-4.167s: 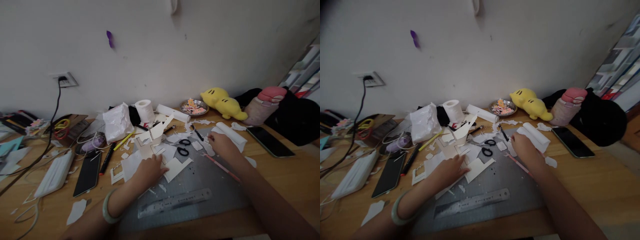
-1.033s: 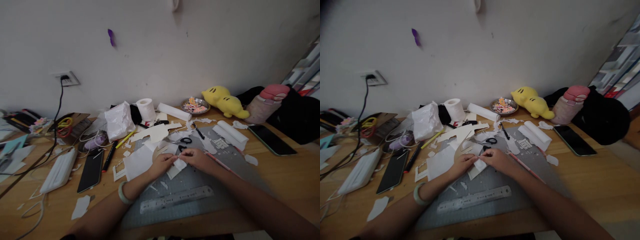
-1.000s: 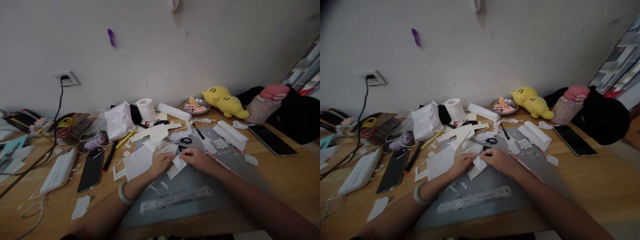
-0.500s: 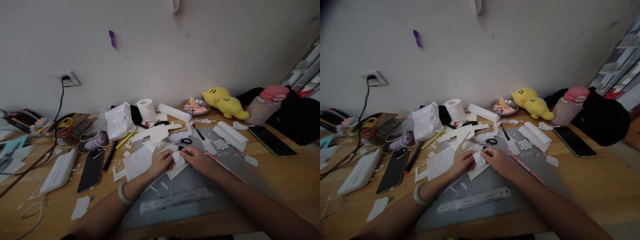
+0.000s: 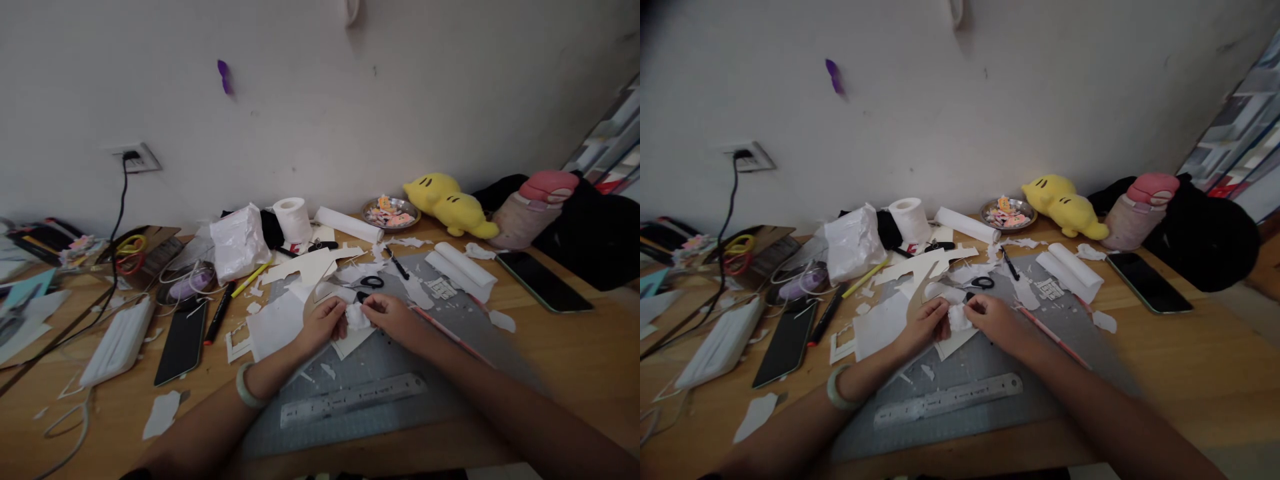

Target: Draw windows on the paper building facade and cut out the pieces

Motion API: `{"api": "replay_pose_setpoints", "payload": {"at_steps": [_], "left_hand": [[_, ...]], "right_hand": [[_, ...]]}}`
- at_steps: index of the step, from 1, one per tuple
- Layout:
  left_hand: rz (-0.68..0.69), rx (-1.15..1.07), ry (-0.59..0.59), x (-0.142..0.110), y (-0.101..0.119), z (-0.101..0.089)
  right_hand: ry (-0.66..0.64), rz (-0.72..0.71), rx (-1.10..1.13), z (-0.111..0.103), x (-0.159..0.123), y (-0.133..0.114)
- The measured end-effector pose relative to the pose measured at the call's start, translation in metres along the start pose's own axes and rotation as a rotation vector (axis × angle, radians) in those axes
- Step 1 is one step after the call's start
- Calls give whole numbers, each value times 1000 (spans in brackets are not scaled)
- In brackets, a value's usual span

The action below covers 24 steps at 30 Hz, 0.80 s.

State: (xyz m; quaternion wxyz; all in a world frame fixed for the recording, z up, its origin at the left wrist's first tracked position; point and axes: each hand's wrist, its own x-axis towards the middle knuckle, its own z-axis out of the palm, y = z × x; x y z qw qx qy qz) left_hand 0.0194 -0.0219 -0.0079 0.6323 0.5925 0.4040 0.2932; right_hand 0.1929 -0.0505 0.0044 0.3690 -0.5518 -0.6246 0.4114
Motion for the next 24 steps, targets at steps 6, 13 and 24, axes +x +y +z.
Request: {"api": "replay_pose_setpoints", "payload": {"at_steps": [6, 13, 24], "left_hand": [[-11, 15, -13, 0, 2, 1], [1, 32, -19, 2, -1, 0], [-10, 80, 23, -1, 0, 1]], "right_hand": [[40, -13, 10, 0, 1, 3], [76, -38, 16, 0, 2, 2], [136, -35, 34, -2, 5, 6]]}}
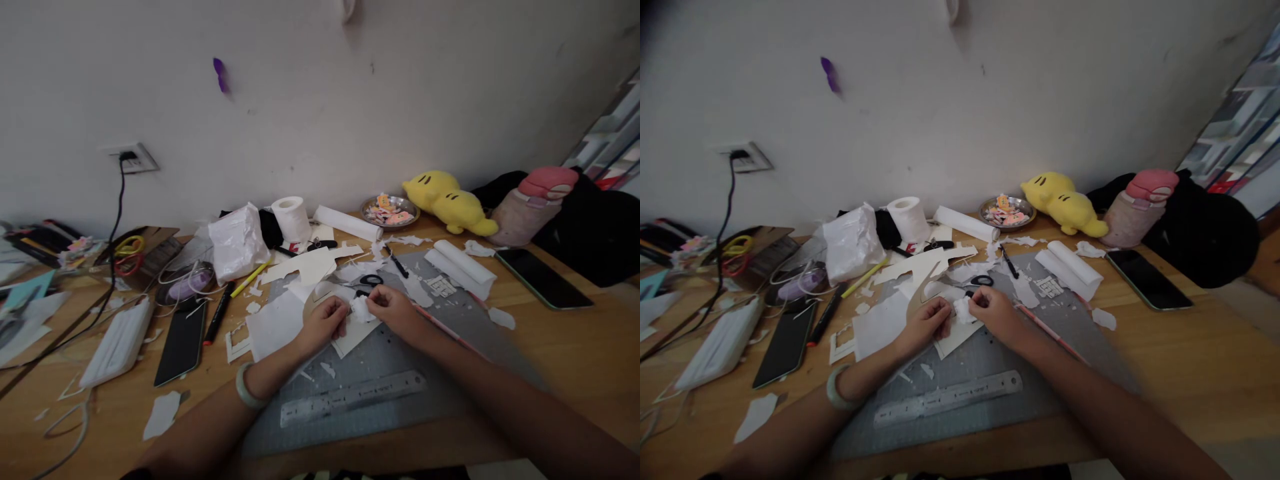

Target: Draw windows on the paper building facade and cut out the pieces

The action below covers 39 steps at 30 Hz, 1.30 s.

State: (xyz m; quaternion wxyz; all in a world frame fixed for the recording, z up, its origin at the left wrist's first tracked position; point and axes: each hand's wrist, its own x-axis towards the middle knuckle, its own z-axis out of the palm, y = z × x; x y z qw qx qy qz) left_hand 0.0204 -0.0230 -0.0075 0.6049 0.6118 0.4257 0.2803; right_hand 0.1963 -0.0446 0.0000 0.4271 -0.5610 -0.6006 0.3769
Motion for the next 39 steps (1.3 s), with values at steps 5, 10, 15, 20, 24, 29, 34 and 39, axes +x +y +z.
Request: {"api": "replay_pose_setpoints", "payload": {"at_steps": [5, 10, 15, 20, 24, 29, 34, 39], "left_hand": [[-5, -3, 5, 1, -2, -1], [-1, -16, -14, 1, -3, -1], [27, -52, -10, 0, -2, -1], [64, -83, 27, -1, 0, -2], [16, -34, 25, 0, 0, -3], [41, -61, 8, 1, 0, -4], [32, -101, 0, 0, 0, -4], [49, -106, -17, 0, 0, -4]], "right_hand": [[59, 12, 11, -6, 4, -1], [170, 45, 14, -28, 15, 0], [228, 78, 41, -51, 25, 2], [53, 35, 53, -34, 17, -6], [-94, -18, 41, -14, 2, -15], [-177, -66, -17, -7, -8, -23], [-203, -98, -91, -7, -10, -27], [-216, -102, -110, -6, -11, -27]]}}
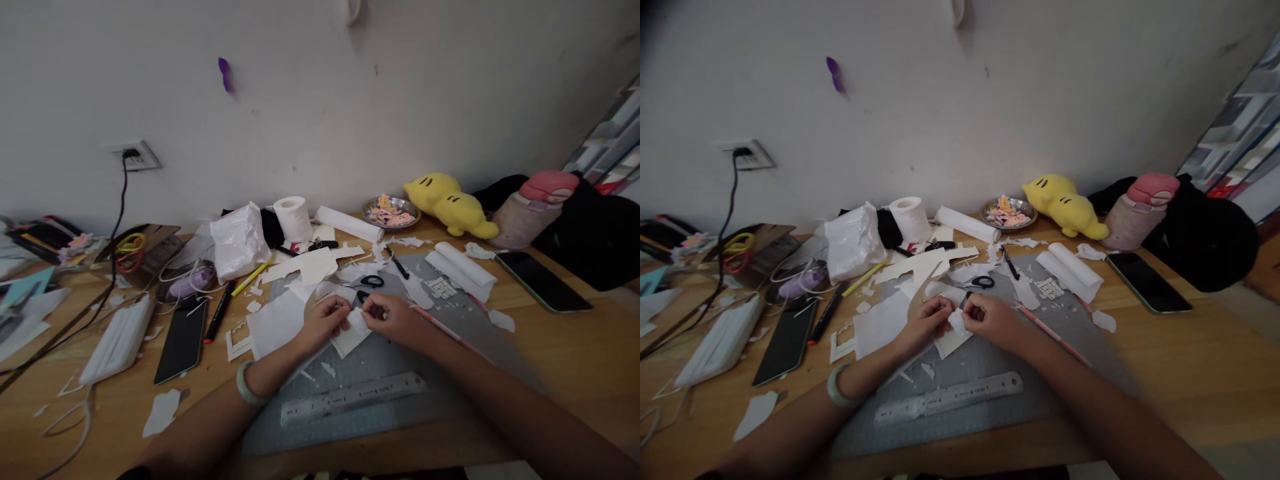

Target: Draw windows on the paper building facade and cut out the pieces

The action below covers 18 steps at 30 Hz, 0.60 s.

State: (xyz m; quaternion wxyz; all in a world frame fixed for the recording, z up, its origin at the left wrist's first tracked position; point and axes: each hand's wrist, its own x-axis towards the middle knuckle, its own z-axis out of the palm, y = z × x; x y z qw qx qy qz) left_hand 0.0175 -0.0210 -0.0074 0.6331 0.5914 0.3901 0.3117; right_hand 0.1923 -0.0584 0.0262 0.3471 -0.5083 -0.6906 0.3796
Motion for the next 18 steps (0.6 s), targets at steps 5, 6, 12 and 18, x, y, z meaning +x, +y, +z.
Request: {"api": "replay_pose_setpoints", "payload": {"at_steps": [5, 6, 12, 18], "left_hand": [[18, 47, -6, 0, 0, 1], [19, 56, -8, 1, 0, 1], [28, 65, -5, 2, -1, 1], [18, 47, 25, 4, -3, 1]], "right_hand": [[-5, -1, -11, 0, 0, 2], [-2, -2, -13, 0, 0, 3], [9, -13, -18, 1, 2, 10], [39, -15, -11, 1, 2, 14]]}}
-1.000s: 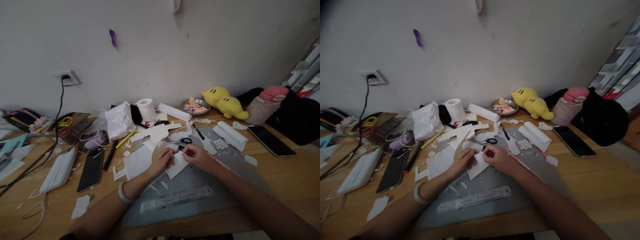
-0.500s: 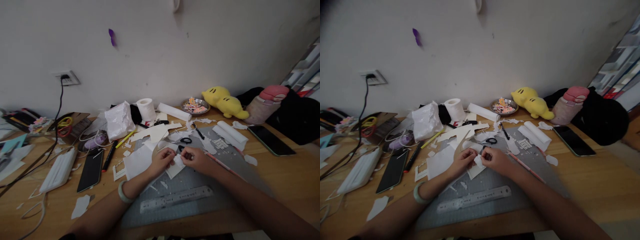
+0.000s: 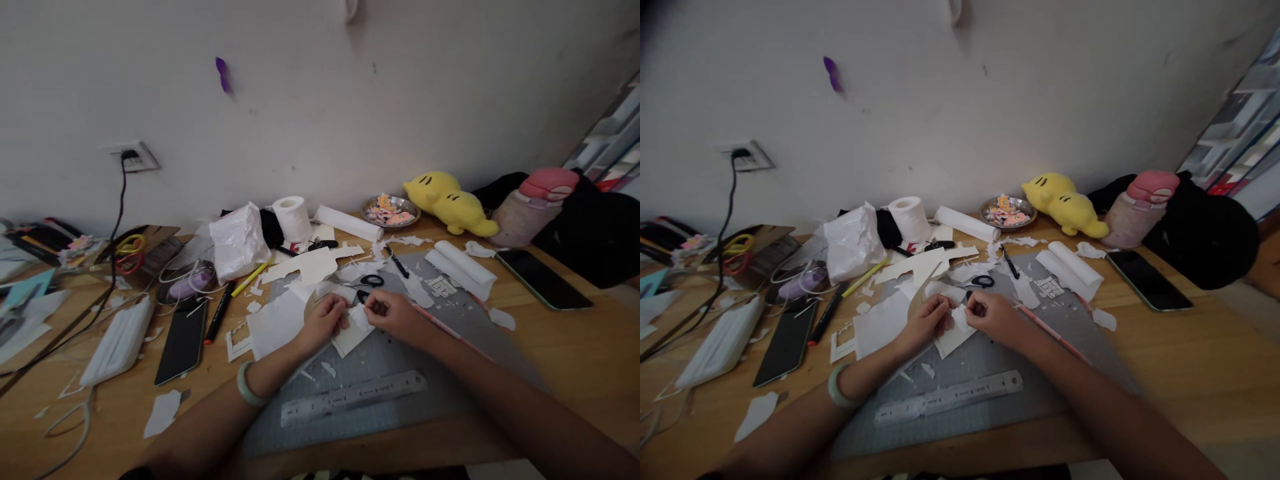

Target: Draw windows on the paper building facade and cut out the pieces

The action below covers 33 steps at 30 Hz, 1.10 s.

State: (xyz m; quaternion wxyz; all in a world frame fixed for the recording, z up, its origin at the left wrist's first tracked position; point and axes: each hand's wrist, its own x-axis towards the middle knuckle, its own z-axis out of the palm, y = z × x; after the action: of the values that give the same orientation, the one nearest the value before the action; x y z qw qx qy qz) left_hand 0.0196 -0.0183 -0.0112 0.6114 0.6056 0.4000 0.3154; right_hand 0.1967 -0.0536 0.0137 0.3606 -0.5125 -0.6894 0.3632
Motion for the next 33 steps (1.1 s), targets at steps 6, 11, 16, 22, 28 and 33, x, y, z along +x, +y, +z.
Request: {"api": "replay_pose_setpoints", "payload": {"at_steps": [6, 11, 16, 22, 28, 33], "left_hand": [[-22, -18, 34, 0, 1, -1], [-36, -27, 40, -1, 2, -2], [-37, 13, -1, -2, 1, -2], [-1, 113, -101, -6, 5, 0], [100, 238, -147, -6, 2, -2], [99, 172, -184, -6, 4, -1]], "right_hand": [[74, 13, -28, -6, 5, 3], [172, 26, -78, -15, 8, 6], [279, 37, -180, -27, 7, 5], [357, 28, -259, -36, 5, -5], [302, 1, -172, -28, 3, -4], [234, -18, -73, -16, 1, -3]]}}
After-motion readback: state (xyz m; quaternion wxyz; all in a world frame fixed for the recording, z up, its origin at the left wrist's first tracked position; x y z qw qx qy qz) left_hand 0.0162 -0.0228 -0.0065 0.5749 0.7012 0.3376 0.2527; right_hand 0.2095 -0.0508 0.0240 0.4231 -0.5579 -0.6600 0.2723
